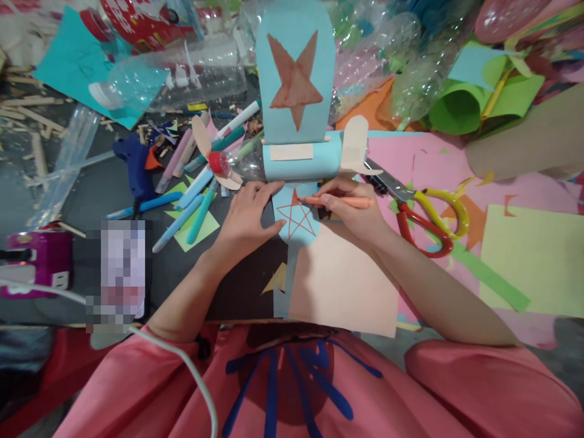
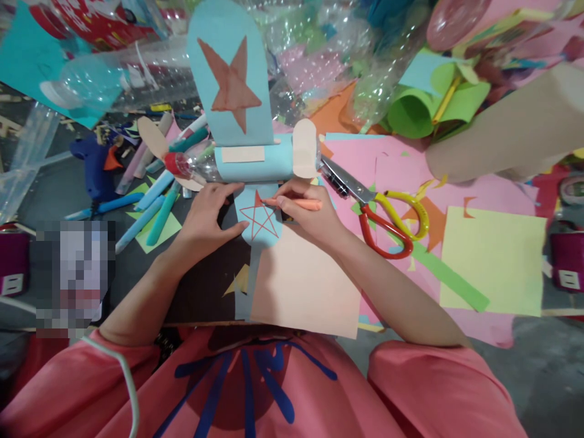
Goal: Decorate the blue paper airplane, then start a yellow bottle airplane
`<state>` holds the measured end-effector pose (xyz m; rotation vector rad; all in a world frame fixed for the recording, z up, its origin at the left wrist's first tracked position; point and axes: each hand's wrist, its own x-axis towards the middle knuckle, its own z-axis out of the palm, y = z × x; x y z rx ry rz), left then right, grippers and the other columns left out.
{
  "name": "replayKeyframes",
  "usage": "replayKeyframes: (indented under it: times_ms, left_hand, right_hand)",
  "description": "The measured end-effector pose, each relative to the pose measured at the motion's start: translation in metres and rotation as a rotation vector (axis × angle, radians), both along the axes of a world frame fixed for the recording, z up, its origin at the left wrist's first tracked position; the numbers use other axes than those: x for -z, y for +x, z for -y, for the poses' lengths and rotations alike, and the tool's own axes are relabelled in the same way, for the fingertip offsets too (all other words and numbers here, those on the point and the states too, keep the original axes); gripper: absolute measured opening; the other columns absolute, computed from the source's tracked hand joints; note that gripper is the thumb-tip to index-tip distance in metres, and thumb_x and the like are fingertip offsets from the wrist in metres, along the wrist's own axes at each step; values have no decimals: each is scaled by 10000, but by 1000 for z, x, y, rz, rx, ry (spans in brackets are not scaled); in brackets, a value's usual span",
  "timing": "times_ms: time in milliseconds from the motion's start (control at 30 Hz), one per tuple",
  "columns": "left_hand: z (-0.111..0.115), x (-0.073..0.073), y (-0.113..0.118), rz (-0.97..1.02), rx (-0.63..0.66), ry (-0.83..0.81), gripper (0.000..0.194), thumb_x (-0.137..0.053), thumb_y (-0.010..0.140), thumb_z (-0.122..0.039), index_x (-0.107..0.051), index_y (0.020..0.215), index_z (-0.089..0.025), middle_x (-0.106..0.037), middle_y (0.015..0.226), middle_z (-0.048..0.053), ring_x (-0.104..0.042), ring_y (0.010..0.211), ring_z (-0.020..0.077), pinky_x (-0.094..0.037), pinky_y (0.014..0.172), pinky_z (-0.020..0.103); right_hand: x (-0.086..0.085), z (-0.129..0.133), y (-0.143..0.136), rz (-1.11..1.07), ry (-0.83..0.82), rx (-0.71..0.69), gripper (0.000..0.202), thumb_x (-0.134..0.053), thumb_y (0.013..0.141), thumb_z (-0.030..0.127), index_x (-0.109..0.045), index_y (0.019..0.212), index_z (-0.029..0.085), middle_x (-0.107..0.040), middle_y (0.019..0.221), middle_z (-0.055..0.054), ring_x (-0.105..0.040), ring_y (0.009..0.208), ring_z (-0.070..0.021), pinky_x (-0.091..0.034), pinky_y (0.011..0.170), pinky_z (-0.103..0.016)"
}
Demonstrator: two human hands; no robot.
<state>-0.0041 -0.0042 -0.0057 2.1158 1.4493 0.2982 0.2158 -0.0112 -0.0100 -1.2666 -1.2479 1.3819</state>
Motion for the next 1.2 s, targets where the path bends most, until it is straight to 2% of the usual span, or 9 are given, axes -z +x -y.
replayKeyframes:
  times_ms: [200, 533, 733, 900, 1100, 1200]
  left_hand:
    - [0, -1, 0, 8, -2, -3, 626, -658, 802, -251, -509, 1410, -238, -566, 1233, 76, -558, 1120, 273, -421, 1067, 444]
    - [1, 2, 0, 5, 3, 20, 619, -661, 812, -241, -502, 1410, -227, -570, 1240, 85, -558, 1138, 273, -423, 1067, 441]
    - [0, 1, 0, 1, 0, 4, 625, -662, 810, -248, -502, 1414, -229, -563, 1248, 84, -562, 1135, 276, -415, 1075, 440]
    - [0, -1, 0, 8, 3, -1, 631, -659, 806, -242, -502, 1416, -217, -565, 1245, 88, -567, 1128, 281, -420, 1074, 453]
    - [0, -1, 0, 6, 3, -13, 629, -650, 815, -268, -498, 1424, -223, -559, 1249, 88, -557, 1132, 279, -416, 1070, 439]
    - [0, -2, 0, 2, 8, -6, 620, -649, 824, -271, -497, 1424, -230, -557, 1237, 81, -559, 1126, 276, -418, 1069, 431]
  right_hand:
    - [-3, 0, 0, 16, -28, 7, 204, -770, 749, 358, -650, 641, 233, -689, 678, -1, -758, 779, -215, -610, 721, -348]
    - [0, 2, 4, 99, 24, -93, 182, -747, 808, 401, -749, 797, 218, -778, 818, -29, -723, 787, -188, -564, 719, -322]
    - [-1, 2, 3, 52, 11, -50, 220, -757, 783, 412, -693, 703, 217, -715, 698, -8, -740, 778, -207, -567, 709, -332]
    - [-2, 2, 2, 99, 33, -94, 125, -724, 798, 336, -733, 768, 214, -751, 751, -19, -703, 722, -180, -547, 672, -318]
    - [-2, 1, 3, 33, 82, 6, 164, -730, 781, 336, -678, 670, 228, -682, 660, 4, -685, 680, -172, -556, 658, -317]
    - [-5, 3, 1, 66, 101, 14, 188, -743, 797, 398, -703, 724, 229, -700, 691, -2, -674, 679, -165, -552, 650, -311]
